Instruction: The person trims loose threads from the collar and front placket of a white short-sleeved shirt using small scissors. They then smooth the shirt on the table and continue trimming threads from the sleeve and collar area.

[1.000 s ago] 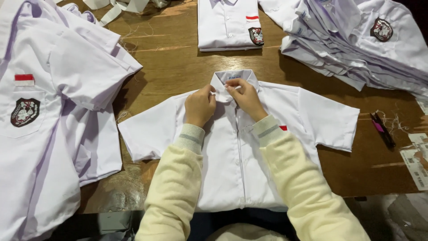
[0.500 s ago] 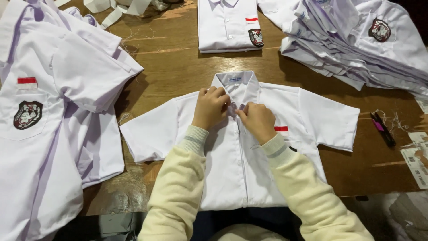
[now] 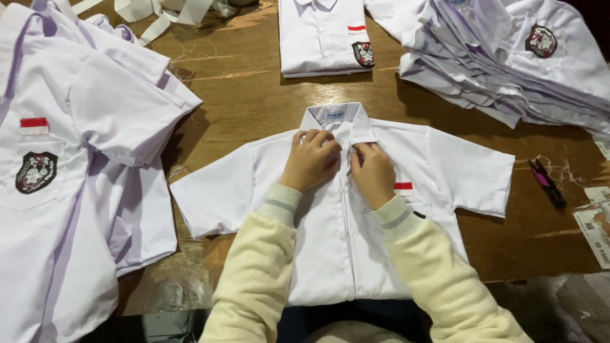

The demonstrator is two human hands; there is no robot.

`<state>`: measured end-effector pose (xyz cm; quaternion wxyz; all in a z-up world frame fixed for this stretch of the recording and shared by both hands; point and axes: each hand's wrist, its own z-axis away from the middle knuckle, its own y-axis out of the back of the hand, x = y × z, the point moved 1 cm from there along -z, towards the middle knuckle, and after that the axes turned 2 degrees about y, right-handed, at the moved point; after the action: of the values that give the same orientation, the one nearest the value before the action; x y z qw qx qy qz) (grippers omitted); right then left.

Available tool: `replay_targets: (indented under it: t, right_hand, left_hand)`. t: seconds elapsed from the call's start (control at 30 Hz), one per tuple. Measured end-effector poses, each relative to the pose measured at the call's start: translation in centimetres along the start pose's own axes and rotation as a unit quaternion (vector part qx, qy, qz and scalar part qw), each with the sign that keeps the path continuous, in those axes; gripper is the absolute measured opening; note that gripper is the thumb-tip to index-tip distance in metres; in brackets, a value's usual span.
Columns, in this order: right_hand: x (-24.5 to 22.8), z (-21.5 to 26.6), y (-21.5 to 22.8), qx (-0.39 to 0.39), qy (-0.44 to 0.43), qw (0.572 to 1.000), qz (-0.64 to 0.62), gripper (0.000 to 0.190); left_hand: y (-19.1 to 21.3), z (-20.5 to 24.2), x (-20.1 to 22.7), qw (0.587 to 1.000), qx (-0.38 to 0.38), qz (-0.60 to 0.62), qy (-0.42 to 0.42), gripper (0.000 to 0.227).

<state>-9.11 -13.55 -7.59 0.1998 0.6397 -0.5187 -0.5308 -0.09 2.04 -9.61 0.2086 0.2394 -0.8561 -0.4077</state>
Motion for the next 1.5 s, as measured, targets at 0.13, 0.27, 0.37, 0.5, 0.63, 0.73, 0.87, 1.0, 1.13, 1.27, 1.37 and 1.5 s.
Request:
replay_targets:
  t: [0.13, 0.27, 0.37, 0.5, 0.63, 0.73, 0.87, 1.0, 1.13, 1.27, 1.37, 1.5]
  right_hand:
    - [2.2, -1.1, -1.9, 0.056, -0.037, 0.978, -0.2, 0.014]
    - [3.0, -1.2, -2.0, 0.019, -0.069, 0.974, -0.215, 0.013]
    - [3.2, -1.4, -2.2, 0.015, -0.088, 0.97, -0.226, 0.02]
    - [3.4, -1.4, -2.7, -0.046, -0.128, 0.959, -0.249, 0.023]
    - [3.4, -1.6, -3.2, -0.1, -0.124, 0.962, -0.223, 0.031]
    - [3.9, -1.9, -3.4, -0.143, -0.165, 0.957, -0.19, 0.03]
    - [3.3, -1.8, -2.8, -0.146, -0.144, 0.958, -0.199, 0.028]
    - [2.3, -1.4, -2.8, -0.136, -0.147, 0.949, -0.245, 0.025]
    - [0.2, -0.9, -1.2, -0.113, -0.164, 0.925, -0.323, 0.024]
    - [0.8, -0.6, -2.3, -0.092, -0.128, 0.941, -0.3, 0.021]
    - [0.9, 0.0, -2.8, -0.081, -0.098, 0.963, -0.238, 0.021]
    - [1.1, -0.2, -3.6, -0.061, -0.091, 0.984, -0.141, 0.028]
  left_hand:
    - [-0.3, 0.0, 0.0, 1.0, 0.005, -0.009, 0.013, 0.019]
    - [-0.6, 0.3, -0.2, 1.0, 0.001, 0.0, 0.023, 0.026]
    - [-1.1, 0.4, -0.4, 1.0, -0.007, 0.012, 0.012, 0.027]
    - [-1.2, 0.3, -0.4, 1.0, -0.005, 0.012, 0.012, 0.027]
    - [-1.3, 0.3, -0.6, 1.0, 0.001, 0.011, 0.019, 0.025]
    - [-1.9, 0.2, -1.0, 1.0, 0.011, -0.007, 0.022, 0.027]
    - [-0.5, -0.5, -0.3, 0.999, 0.008, 0.006, 0.039, 0.019]
    - [-0.6, -1.2, -0.8, 0.997, -0.007, 0.026, 0.066, 0.019]
    - [-0.8, -1.8, -1.1, 0.994, -0.036, 0.033, 0.093, 0.022]
    - [-0.5, -2.0, -1.0, 0.992, -0.049, 0.058, 0.105, 0.022]
    - [0.4, -1.9, -0.9, 0.985, -0.062, 0.094, 0.129, 0.019]
    - [0.3, -1.7, -1.6, 0.97, -0.084, 0.151, 0.169, 0.023]
